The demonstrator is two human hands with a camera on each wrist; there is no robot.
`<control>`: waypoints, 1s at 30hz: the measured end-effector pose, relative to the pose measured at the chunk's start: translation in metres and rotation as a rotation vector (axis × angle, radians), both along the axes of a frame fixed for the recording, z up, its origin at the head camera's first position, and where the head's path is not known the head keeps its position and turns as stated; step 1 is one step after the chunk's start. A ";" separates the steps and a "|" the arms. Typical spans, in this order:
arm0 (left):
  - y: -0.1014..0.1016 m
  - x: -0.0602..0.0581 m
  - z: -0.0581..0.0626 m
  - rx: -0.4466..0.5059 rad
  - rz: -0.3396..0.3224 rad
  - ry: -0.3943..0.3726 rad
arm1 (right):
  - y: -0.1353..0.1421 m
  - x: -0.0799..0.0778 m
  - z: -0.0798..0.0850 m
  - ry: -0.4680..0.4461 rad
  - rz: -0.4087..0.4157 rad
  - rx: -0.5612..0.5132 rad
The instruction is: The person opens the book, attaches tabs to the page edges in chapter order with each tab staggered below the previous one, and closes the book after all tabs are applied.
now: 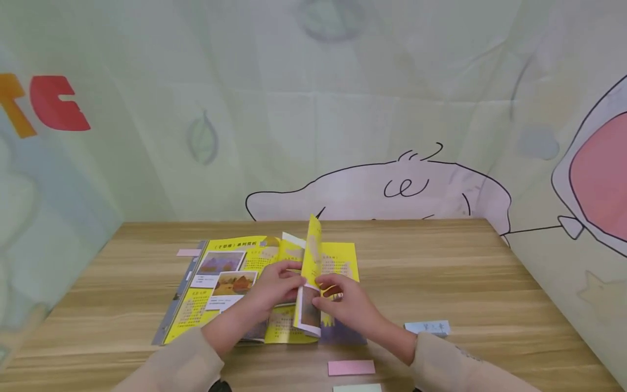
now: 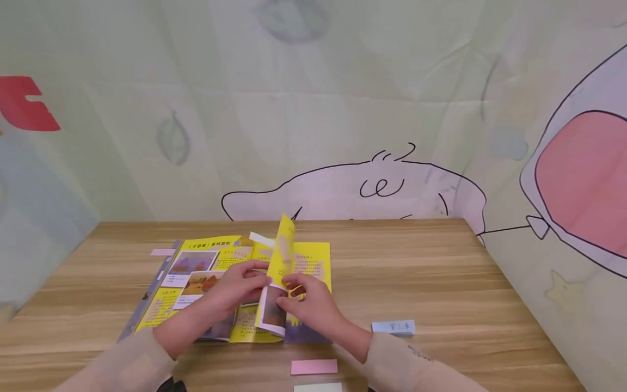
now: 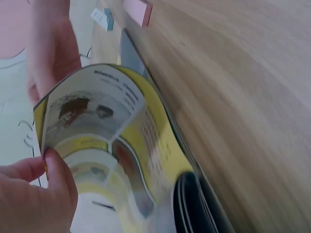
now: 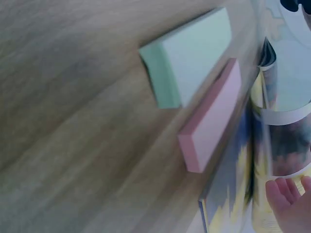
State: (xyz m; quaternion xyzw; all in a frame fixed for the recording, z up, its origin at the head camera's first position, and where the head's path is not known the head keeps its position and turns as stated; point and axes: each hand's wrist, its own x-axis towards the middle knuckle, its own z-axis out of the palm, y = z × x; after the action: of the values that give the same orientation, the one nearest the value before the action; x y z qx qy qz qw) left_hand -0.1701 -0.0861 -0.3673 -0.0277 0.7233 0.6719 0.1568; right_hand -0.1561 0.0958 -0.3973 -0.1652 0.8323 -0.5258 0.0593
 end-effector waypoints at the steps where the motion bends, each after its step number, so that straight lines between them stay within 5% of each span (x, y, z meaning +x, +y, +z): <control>1: -0.006 -0.001 0.001 -0.004 0.007 0.000 | -0.001 0.000 -0.001 0.002 0.024 -0.005; 7: -0.049 -0.002 0.003 -0.054 0.023 0.008 | -0.010 0.003 -0.005 0.059 0.161 -0.034; 18: -0.129 -0.001 0.000 -0.168 0.077 -0.001 | -0.036 0.004 -0.002 0.263 0.423 0.193; 30: -0.177 -0.002 -0.008 -0.168 0.124 -0.064 | -0.054 -0.002 -0.001 0.407 0.555 0.378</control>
State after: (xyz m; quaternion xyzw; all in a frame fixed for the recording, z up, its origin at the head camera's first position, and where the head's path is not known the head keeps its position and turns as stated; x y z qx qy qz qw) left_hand -0.1723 -0.2636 -0.3751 -0.1069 0.7685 0.6162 0.1349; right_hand -0.1582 0.0414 -0.3981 -0.4712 0.8329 -0.2836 0.0623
